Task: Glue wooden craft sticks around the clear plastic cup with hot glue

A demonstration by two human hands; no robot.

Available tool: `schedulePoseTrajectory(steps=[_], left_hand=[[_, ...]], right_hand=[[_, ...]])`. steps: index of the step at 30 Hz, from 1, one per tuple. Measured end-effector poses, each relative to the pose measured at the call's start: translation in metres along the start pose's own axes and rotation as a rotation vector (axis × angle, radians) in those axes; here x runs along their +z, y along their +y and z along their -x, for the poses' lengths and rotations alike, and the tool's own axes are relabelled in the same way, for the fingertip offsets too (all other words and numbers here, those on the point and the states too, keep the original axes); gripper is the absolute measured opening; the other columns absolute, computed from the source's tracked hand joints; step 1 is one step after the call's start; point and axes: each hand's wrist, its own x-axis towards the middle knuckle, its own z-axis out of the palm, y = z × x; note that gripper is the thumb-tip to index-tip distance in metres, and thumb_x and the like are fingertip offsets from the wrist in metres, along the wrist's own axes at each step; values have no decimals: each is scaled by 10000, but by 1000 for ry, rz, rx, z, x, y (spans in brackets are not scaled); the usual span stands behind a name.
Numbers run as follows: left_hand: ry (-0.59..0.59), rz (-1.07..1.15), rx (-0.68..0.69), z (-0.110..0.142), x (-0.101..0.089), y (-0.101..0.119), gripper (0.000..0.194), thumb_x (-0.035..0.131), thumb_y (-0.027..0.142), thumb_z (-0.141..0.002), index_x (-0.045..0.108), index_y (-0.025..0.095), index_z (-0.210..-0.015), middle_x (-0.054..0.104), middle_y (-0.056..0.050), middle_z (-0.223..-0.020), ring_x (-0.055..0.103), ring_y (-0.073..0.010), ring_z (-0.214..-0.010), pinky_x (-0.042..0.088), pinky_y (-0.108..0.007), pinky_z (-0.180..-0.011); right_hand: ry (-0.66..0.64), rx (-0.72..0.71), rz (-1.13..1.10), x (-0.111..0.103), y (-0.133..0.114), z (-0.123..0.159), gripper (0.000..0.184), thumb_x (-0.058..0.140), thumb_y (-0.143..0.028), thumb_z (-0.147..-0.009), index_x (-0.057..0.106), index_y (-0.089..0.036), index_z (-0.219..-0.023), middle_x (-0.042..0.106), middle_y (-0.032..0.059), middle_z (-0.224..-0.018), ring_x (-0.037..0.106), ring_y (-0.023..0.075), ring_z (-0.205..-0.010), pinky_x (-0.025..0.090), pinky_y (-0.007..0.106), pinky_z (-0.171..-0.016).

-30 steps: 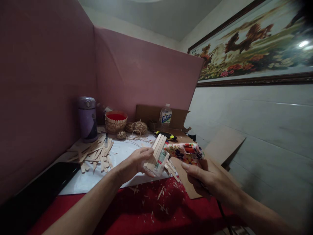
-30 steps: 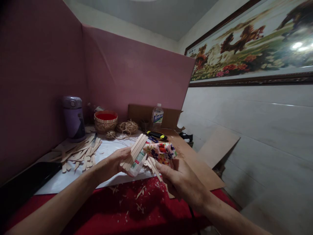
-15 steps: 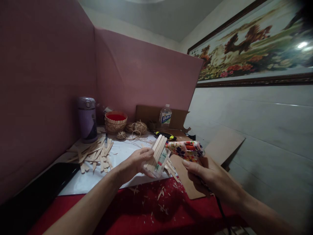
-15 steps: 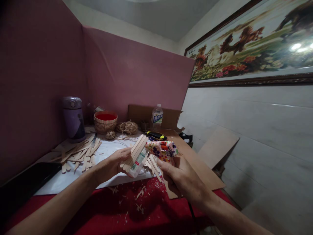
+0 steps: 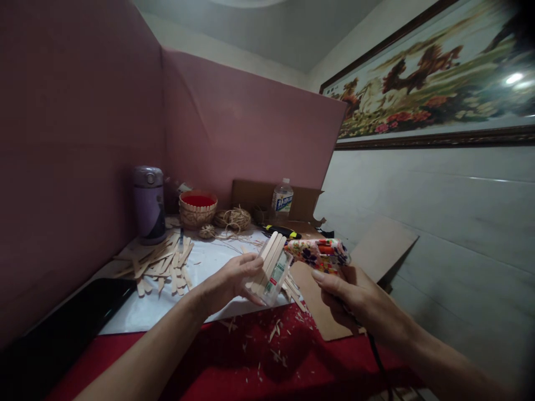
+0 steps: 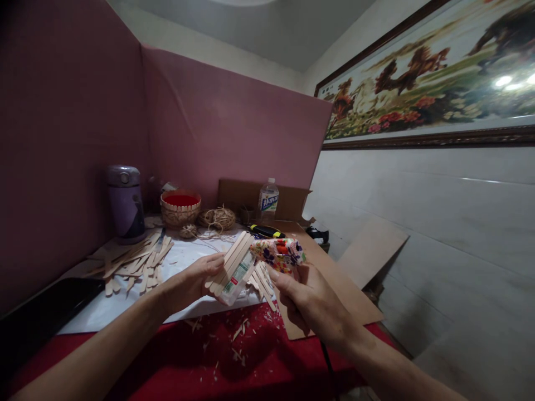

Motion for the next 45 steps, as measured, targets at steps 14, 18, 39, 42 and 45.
schedulePoseTrajectory(steps=[14, 18, 39, 42, 45], left_hand=[[-17, 32, 19, 0, 1, 1, 570, 620, 520, -785, 605, 114, -1185, 649, -164, -1035, 625, -219, -839, 566, -275, -566], [-24, 39, 18, 0, 1, 0, 547, 617, 504, -793, 617, 106, -1168, 650, -166, -1026, 624, -215, -829, 572, -280, -572], [-21, 58, 33, -1, -1, -3, 510, 619, 483, -800, 625, 120, -1158, 647, -145, -994, 619, -201, -810, 576, -276, -555], [-17, 51, 33, 0, -1, -3, 493, 637, 483, -785, 635, 116, -1114, 643, -135, -963, 613, -195, -787, 577, -282, -556], [-15, 53, 31, 0, 0, -2, 498, 638, 492, -781, 632, 116, -1106, 642, -133, -951, 611, -192, -777, 572, -275, -552]], right_hand=[[98, -24, -38, -1, 6, 1, 489, 602, -581, -776, 378, -208, -552, 331, -76, -456, 325, 49, -342, 216, 186, -323], [89, -24, -19, 1, 7, 0, 489, 602, -590, -767, 397, -201, -553, 340, -73, -451, 318, 45, -339, 216, 182, -319], [46, 3, -52, 6, -1, 3, 498, 622, -624, -730, 353, -225, -601, 280, -97, -455, 254, 39, -354, 170, 190, -332], [51, 8, -49, 6, -1, 2, 495, 620, -618, -737, 353, -223, -603, 285, -95, -466, 257, 38, -363, 168, 186, -334], [44, 0, -39, 5, 2, 2, 499, 605, -607, -762, 344, -219, -589, 282, -93, -474, 257, 34, -368, 174, 182, -338]])
